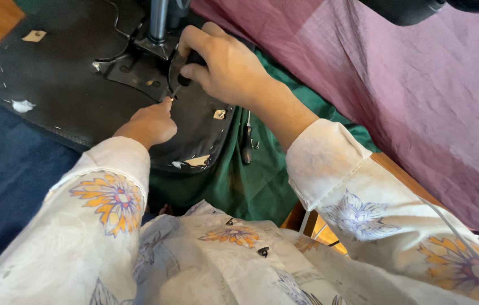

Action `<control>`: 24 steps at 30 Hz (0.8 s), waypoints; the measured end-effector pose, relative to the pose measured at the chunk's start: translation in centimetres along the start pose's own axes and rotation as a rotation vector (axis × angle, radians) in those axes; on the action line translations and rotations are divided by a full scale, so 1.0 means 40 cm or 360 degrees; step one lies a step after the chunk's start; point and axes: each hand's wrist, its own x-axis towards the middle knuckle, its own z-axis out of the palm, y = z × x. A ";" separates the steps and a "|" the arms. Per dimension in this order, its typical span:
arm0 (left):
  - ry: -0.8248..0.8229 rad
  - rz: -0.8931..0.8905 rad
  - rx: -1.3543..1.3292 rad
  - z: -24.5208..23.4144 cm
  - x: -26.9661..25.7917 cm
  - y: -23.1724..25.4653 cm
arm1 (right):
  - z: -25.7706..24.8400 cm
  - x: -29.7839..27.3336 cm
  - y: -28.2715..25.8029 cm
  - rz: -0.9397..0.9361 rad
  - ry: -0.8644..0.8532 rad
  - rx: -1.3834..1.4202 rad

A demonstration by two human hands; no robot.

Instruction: The person uses a screwdriver to loosen and remove screws from the underside of an overturned chair. They remove several screws and place them on the chair base, then continue unscrewing additional fasteners.

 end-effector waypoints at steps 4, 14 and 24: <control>-0.0001 -0.0031 -0.0026 0.006 -0.005 0.004 | -0.001 0.011 0.014 0.0052 -0.0010 -0.0094; 0.0021 -0.0095 -0.0056 0.005 -0.033 0.019 | -0.015 0.007 0.030 0.0114 -0.0105 -0.0123; -0.0040 -0.0125 -0.0097 -0.005 -0.045 0.026 | -0.009 -0.001 -0.003 0.0023 -0.0055 -0.0014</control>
